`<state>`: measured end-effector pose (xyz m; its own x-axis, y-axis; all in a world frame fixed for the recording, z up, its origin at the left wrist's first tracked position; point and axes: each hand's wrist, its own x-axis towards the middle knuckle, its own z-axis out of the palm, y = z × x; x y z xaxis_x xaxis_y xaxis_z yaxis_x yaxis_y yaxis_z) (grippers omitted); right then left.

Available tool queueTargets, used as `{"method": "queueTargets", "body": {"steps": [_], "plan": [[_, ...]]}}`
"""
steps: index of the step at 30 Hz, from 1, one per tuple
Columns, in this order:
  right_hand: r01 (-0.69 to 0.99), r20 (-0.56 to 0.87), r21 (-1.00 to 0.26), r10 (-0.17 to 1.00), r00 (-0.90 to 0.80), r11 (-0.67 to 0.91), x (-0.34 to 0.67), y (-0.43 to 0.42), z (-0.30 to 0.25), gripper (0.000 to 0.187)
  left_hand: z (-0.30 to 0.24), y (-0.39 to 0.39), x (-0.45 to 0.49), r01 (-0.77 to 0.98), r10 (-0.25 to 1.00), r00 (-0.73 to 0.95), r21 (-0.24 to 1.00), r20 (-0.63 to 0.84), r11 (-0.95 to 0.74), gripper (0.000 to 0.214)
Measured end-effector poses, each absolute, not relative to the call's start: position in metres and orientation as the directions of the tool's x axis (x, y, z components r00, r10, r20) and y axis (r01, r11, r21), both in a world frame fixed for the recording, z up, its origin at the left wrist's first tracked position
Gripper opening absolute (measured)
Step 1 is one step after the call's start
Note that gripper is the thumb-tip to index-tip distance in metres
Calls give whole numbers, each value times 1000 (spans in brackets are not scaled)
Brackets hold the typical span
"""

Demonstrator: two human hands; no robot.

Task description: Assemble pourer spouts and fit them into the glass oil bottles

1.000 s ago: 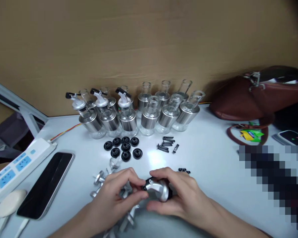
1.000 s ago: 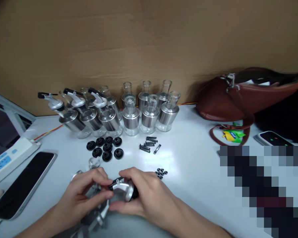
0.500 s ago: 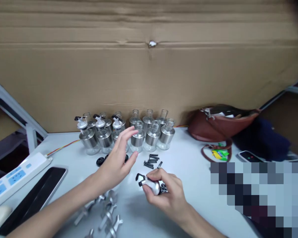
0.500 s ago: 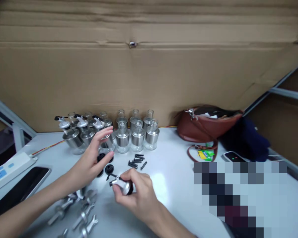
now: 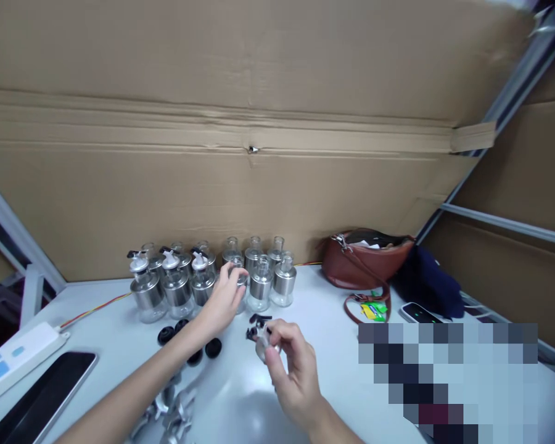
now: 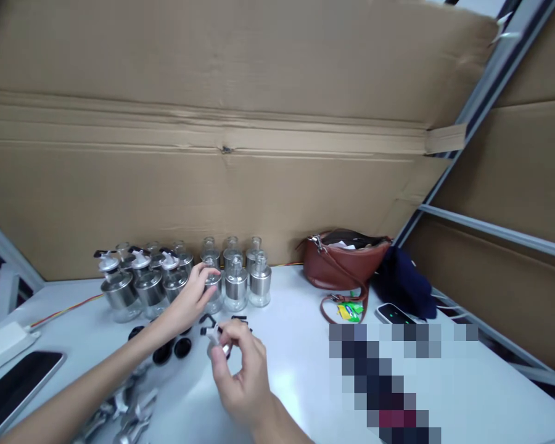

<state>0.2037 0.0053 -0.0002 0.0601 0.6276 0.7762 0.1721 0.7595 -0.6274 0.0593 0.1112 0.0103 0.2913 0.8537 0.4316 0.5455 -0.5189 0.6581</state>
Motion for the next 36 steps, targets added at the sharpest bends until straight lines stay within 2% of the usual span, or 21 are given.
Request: {"method": "queueTargets", "body": {"steps": [4, 9, 10, 12, 14, 18, 20, 23, 26, 29, 36], "plan": [[89, 722, -692, 687, 83, 716, 201, 9, -5, 3, 10, 118, 69, 487, 848, 193, 703, 493, -519, 4], [-33, 654, -746, 741, 155, 665, 207, 18, 17, 25, 25, 108, 71, 363, 834, 93, 761, 544, -537, 21], [-4, 661, -743, 736, 147, 669, 210, 19, 26, 25, 32, 103, 70, 328, 830, 86, 771, 552, -546, 22], [106, 721, -693, 688, 83, 713, 214, 23, 47, 15, 48, 89, 66, 247, 822, 81, 787, 564, -565, 22], [112, 756, -654, 652, 63, 748, 216, 25, 69, 16, 64, 73, 63, 155, 814, 69, 800, 576, -580, 23], [-156, 752, -641, 656, 71, 752, 206, 28, 102, 21, 83, 44, 56, -20, 825, 92, 830, 557, -558, 28], [-259, 747, -624, 660, 80, 737, 198, 27, 111, 24, 82, 32, 53, -202, 841, 181, 856, 510, -475, 30], [-328, 701, -663, 712, 43, 673, 189, 27, 117, 28, 75, 20, 51, -360, 842, 301, 871, 448, -335, 30], [-345, 599, -765, 797, -73, 544, 184, 29, 114, 34, 68, 18, 52, -425, 829, 392, 878, 399, -222, 31], [-325, 472, -853, 869, -150, 408, 181, 35, 107, 35, 65, 22, 55, -462, 816, 382, 854, 433, -237, 32], [-243, 393, -903, 909, -139, 354, 178, 49, 96, 38, 60, 30, 58, -475, 803, 297, 809, 517, -346, 29]]}}
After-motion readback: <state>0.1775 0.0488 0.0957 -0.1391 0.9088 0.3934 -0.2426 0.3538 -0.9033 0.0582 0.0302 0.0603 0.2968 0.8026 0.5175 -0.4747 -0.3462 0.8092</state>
